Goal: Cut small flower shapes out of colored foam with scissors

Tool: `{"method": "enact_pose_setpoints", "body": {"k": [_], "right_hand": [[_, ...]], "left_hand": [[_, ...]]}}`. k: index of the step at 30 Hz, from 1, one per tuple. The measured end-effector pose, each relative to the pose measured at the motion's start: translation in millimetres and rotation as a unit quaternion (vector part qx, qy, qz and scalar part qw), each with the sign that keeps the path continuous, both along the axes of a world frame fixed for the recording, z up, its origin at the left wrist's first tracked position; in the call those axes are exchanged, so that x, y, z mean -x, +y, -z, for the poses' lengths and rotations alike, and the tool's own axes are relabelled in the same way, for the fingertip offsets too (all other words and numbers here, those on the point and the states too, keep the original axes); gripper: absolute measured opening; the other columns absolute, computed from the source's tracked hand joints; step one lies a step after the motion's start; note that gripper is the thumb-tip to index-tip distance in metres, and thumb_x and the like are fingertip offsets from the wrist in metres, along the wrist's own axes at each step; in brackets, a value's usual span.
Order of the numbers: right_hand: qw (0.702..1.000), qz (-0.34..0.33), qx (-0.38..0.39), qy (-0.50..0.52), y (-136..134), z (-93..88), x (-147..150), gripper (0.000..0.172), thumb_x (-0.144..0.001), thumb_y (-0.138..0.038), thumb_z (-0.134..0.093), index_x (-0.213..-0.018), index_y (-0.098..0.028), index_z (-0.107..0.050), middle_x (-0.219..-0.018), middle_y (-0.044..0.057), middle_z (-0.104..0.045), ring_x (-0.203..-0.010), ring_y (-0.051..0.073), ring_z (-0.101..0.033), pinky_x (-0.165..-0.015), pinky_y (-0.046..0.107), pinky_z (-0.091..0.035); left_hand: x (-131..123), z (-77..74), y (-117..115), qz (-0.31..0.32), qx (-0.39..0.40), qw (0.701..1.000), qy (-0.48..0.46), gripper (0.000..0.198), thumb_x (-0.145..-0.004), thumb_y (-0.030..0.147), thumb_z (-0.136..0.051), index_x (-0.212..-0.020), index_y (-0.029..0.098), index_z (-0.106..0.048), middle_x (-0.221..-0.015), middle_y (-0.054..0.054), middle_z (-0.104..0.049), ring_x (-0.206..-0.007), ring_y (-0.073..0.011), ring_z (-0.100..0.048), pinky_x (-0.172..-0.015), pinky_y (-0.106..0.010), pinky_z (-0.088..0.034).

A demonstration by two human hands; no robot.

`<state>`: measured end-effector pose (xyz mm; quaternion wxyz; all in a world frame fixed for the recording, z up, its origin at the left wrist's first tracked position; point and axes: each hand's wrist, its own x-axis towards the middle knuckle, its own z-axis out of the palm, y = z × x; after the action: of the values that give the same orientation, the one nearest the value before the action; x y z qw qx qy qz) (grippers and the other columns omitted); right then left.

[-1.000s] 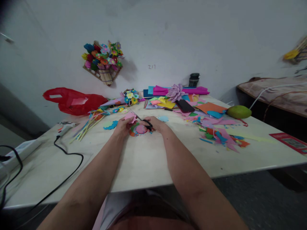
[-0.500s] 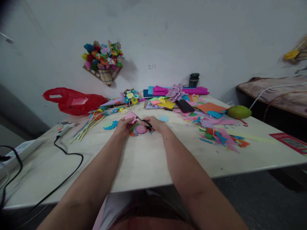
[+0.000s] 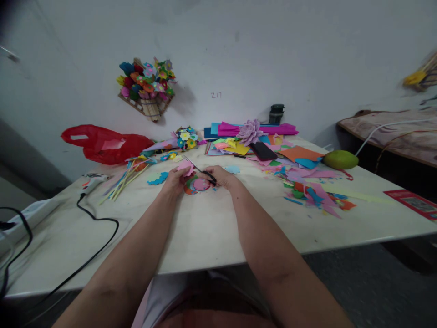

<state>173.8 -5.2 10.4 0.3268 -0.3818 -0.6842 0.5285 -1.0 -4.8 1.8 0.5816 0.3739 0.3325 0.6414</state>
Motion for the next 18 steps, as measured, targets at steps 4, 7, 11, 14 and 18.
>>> {"method": "enact_pose_setpoints", "body": {"k": [4, 7, 11, 14, 18], "right_hand": [[1.0, -0.005, -0.001, 0.005, 1.5, 1.3, -0.4, 0.025, -0.071, -0.037, -0.065, -0.072, -0.014, -0.054, -0.049, -0.004, -0.051, -0.035, 0.004, -0.041, -0.03, 0.016, -0.023], [1.0, -0.01, 0.002, 0.01, 2.3, 1.9, -1.0, 0.024, -0.072, -0.037, -0.063, -0.073, -0.014, -0.054, -0.049, -0.004, -0.051, -0.035, 0.004, -0.041, -0.03, 0.016, -0.023], [1.0, -0.02, -0.001, 0.011, 2.5, 2.5, -1.8, 0.024, -0.074, -0.036, -0.063, -0.072, -0.014, -0.052, -0.049, -0.004, -0.051, -0.035, 0.005, -0.041, -0.029, 0.017, -0.023], [1.0, -0.024, 0.007, 0.011, 1.0, 1.6, -1.9, 0.024, -0.075, -0.036, -0.062, -0.073, -0.014, -0.052, -0.051, -0.003, -0.053, -0.036, 0.005, -0.043, -0.03, 0.016, -0.024], [1.0, -0.023, 0.008, 0.009, -2.1, -1.1, -1.6, 0.024, -0.079, -0.036, -0.059, -0.074, -0.014, -0.052, -0.051, -0.002, -0.054, -0.035, 0.005, -0.043, -0.03, 0.017, -0.023]], "left_hand": [[-0.6, -2.0, -1.5, -0.003, 0.007, 1.0, 0.004, 0.023, -0.051, 0.015, -0.077, -0.07, 0.012, -0.064, -0.067, -0.006, -0.066, -0.056, -0.0121, -0.06, -0.061, -0.025, -0.053], [-0.2, -2.2, -1.7, -0.007, 0.005, 1.0, 0.003, 0.024, -0.051, 0.015, -0.077, -0.07, 0.012, -0.064, -0.067, -0.006, -0.065, -0.056, -0.012, -0.06, -0.061, -0.025, -0.052], [0.9, -1.0, -0.7, -0.006, -0.001, 1.0, 0.01, 0.024, -0.05, 0.017, -0.078, -0.069, 0.012, -0.064, -0.066, -0.005, -0.065, -0.055, -0.0116, -0.059, -0.059, -0.024, -0.052], [1.2, -0.4, -0.1, -0.007, 0.002, 1.0, 0.015, 0.026, -0.048, 0.018, -0.079, -0.068, 0.012, -0.063, -0.064, -0.003, -0.064, -0.053, -0.0101, -0.058, -0.055, -0.022, -0.051], [0.7, -0.6, 0.4, -0.02, 0.003, 1.0, 0.007, 0.029, -0.045, 0.018, -0.08, -0.066, 0.012, -0.062, -0.06, -0.001, -0.061, -0.052, -0.0087, -0.056, -0.052, -0.02, -0.049]]}}
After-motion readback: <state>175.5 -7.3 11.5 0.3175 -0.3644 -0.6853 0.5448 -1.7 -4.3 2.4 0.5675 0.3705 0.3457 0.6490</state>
